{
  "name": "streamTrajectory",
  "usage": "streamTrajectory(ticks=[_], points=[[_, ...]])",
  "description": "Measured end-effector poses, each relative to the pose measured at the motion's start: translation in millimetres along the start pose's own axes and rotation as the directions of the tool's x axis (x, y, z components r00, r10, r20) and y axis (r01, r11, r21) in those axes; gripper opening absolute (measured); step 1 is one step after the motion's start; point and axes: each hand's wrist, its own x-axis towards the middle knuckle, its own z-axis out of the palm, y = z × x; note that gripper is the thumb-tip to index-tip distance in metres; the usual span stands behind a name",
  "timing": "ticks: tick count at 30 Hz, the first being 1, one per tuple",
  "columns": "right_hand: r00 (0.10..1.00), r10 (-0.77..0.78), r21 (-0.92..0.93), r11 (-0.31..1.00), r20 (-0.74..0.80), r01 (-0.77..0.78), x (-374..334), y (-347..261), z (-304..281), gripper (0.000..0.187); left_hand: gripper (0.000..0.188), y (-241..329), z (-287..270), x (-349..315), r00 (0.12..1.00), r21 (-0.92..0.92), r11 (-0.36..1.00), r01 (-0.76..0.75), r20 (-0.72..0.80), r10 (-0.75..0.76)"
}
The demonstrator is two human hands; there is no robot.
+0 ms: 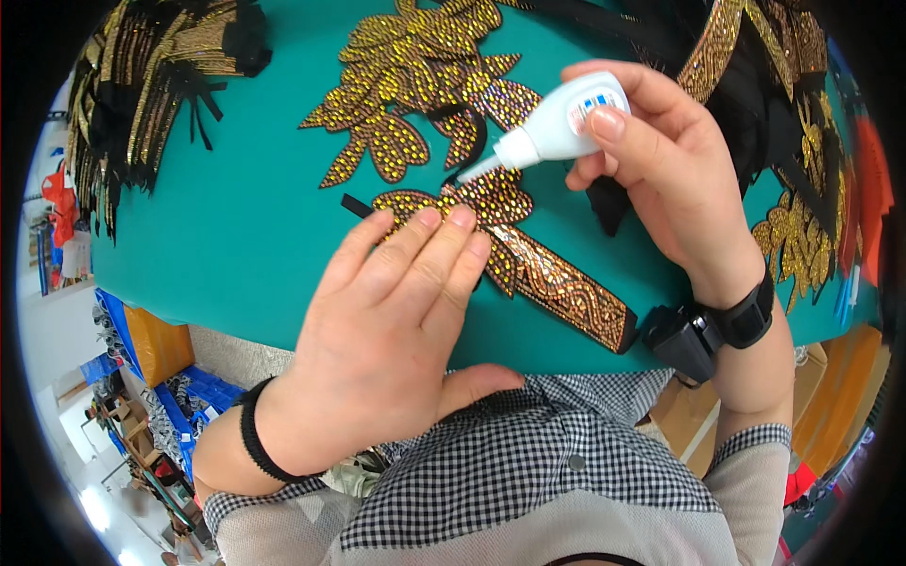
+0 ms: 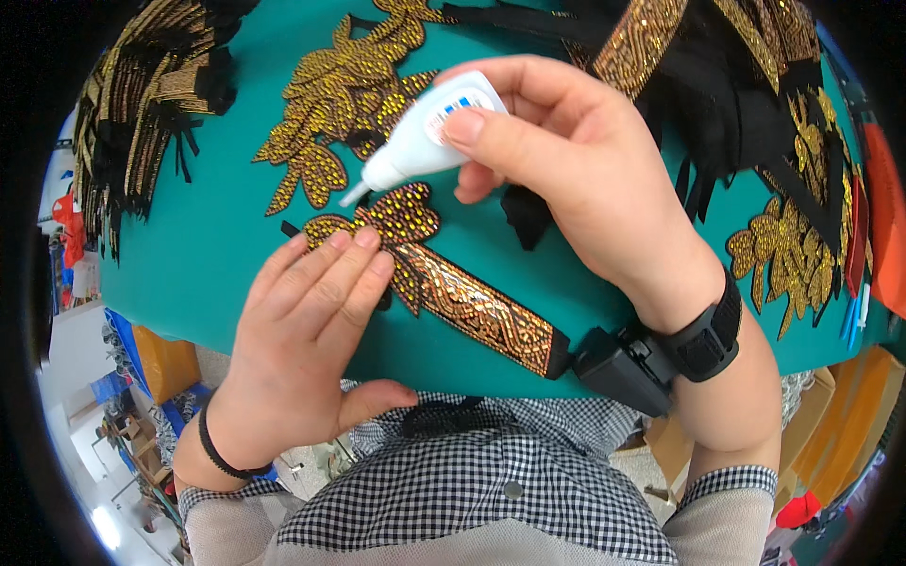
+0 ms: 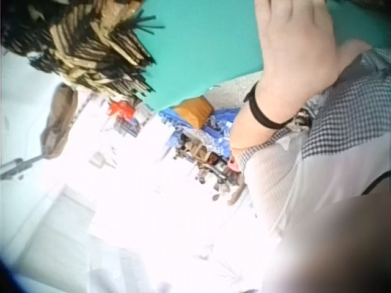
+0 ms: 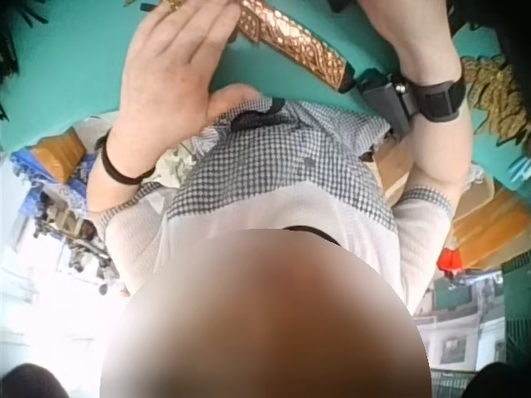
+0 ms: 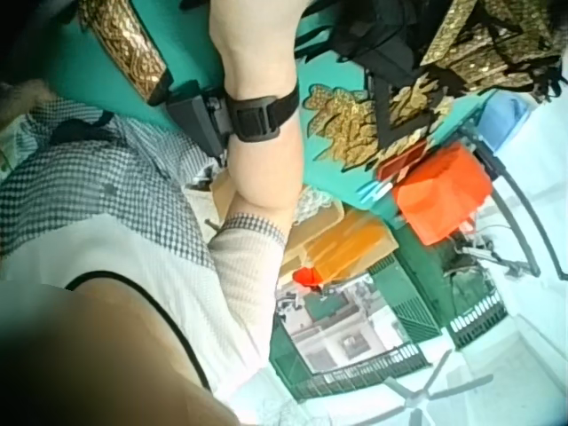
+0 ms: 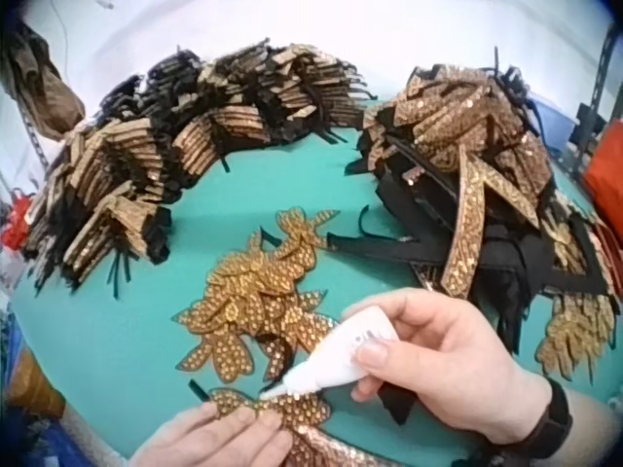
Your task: The recorder applies glue to small butterfly-shaped shoe decorations and attaches them to a larger shoe component.
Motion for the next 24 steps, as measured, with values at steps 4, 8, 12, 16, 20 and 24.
streamTrajectory(ticks=[4,8,12,16,20,24], points=[[0.999,-0.035,-0.009,0.999,0.013,0.035,0,1,-2,0.034,0.075,-2,0,4,1.0,0.052,0.999,-0.014,0.002,0.014],[0.999,-0.038,-0.025,0.999,0.016,0.039,1,0,-3,0.034,0.071,-3,2,9,0.999,0.023,0.999,-0.022,-0.036,0.022],[0.998,-0.05,-0.022,0.998,0.027,0.05,1,0,-2,0.034,0.066,-5,2,7,0.999,0.004,1.0,-0.013,-0.047,0.013],[0.998,-0.049,0.011,0.999,0.035,0.049,1,1,-2,0.033,0.063,-4,1,6,0.998,-0.061,0.998,-0.002,-0.07,-0.003],[1.0,-0.012,0.103,0.995,0.019,0.01,-1,0,-1,0.03,0.062,5,2,3,0.996,-0.035,0.999,0.039,-0.082,-0.041],[1.0,0.003,0.122,0.993,0.015,-0.005,-3,0,-2,0.03,0.061,5,-1,-3,0.995,0.01,0.999,0.039,-0.094,-0.038]])
